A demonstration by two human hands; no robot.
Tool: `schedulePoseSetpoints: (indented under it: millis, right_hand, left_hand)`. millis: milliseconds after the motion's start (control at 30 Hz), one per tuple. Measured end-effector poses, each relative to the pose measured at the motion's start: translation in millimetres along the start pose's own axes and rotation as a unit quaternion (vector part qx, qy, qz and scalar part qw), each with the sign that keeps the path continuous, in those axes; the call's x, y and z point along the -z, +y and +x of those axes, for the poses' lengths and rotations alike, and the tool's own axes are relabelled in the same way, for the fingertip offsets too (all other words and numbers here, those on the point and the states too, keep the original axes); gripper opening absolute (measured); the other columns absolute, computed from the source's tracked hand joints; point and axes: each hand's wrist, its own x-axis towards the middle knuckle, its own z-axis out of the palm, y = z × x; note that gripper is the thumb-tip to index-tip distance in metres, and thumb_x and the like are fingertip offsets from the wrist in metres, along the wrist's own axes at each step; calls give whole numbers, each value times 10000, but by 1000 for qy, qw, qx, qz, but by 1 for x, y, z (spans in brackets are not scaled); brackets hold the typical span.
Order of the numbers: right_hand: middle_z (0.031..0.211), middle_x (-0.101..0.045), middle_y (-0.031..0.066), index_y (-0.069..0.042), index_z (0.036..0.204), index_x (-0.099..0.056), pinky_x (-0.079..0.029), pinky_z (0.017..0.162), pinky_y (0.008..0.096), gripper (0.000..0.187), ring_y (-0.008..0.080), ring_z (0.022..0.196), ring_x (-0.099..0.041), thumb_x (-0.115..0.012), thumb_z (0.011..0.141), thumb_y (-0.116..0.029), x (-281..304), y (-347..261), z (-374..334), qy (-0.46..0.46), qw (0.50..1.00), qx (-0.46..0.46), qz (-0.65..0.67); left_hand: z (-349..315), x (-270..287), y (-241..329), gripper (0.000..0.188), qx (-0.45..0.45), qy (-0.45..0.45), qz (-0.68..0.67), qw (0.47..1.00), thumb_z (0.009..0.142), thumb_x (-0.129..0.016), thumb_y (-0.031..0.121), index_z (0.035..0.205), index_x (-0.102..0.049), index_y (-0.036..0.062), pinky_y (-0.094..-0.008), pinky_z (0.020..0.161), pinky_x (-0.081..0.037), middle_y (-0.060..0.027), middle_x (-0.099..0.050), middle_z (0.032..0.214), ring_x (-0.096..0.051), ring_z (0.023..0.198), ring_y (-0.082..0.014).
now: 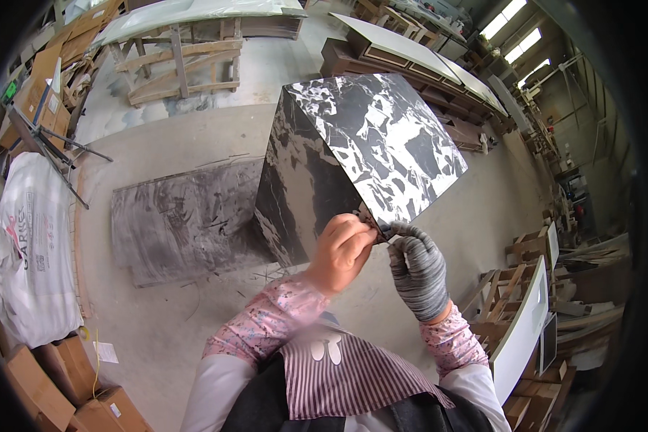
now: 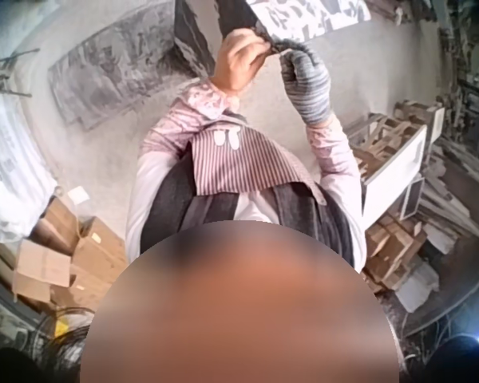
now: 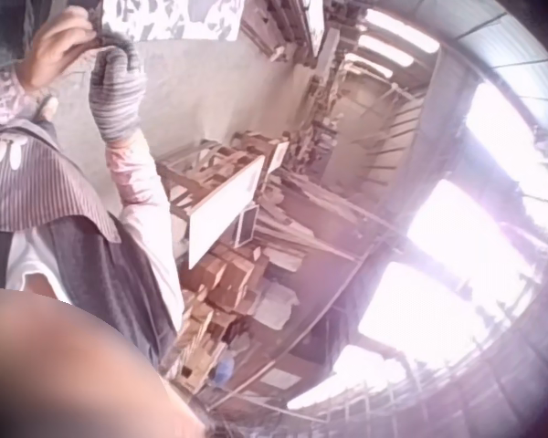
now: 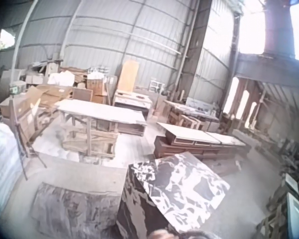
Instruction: The person peels protective film from a large black-and-white marble slab in a workshop. They work along the edges and corners, removing strips of film by hand and occasionally repositioning the slab to access different sides.
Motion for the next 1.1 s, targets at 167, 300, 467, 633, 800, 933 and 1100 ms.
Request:
schedulePoseSetpoints:
  millis: [167, 300, 467, 633, 800, 933, 1100]
  right_hand:
    - [1105, -687, 195, -18, 906, -617, -575, 792, 384, 178, 336, 923, -689, -717, 795, 79, -9, 8, -5, 28, 999, 29, 15]
    - [985, -683, 162, -45, 887, -638, -543, 682, 418, 236, 342, 833, -666, -769, 715, 49, -8, 9, -9, 58, 997, 43, -3]
    - [866, -650, 96, -75, 847, -641, -501, 595, 411, 268, 319, 728, -630, -788, 654, 40, -21, 21, -15, 84, 989, 116, -36]
    - [812, -649, 80, -78, 836, -641, -482, 545, 407, 275, 299, 660, -629, -792, 635, 33, -39, 28, -21, 81, 990, 116, 8]
    - [815, -645, 76, -78, 837, -638, -479, 573, 416, 278, 295, 682, -617, -795, 635, 31, -35, 26, -25, 133, 986, 97, 3]
    - [820, -648, 82, -88, 818, -628, -473, 586, 433, 238, 303, 675, -614, -785, 656, -10, -48, 38, -32, 79, 990, 120, -3]
    - [806, -650, 84, -83, 810, -613, -490, 587, 422, 271, 301, 670, -626, -771, 622, 33, -43, 23, -27, 141, 986, 87, 13]
  left_hand:
    - [-4, 5, -10, 362, -16, -31, -6, 999, 702, -756, -119, 1018, -659, 27, -414, 777, -530, -79, -626, 973, -624, 924, -304]
    - [11, 9, -3, 306, -37, -34, 14, 999, 689, -768, -104, 956, -684, 20, -405, 803, -552, -93, -652, 972, -652, 929, -318]
    - [0, 16, -17, 233, -77, -98, 40, 991, 765, -717, -9, 996, -692, -1, -403, 811, -562, -98, -629, 1020, -623, 994, -303]
    - [-15, 21, -27, 237, -69, -127, 51, 988, 765, -705, -1, 1001, -688, -6, -396, 836, -563, -99, -628, 1040, -623, 1012, -300]
    - [2, 19, -19, 249, -104, -122, 46, 986, 772, -710, 18, 1018, -689, -6, -401, 842, -563, -103, -626, 1062, -626, 1013, -303]
    - [-19, 22, -33, 250, -118, -152, 69, 979, 778, -706, 21, 1026, -688, -2, -408, 829, -566, -106, -626, 1063, -626, 1011, -305]
    - [-12, 19, -27, 237, -111, -138, 61, 982, 774, -717, 22, 1008, -686, -1, -402, 804, -567, -94, -629, 1044, -626, 995, -297]
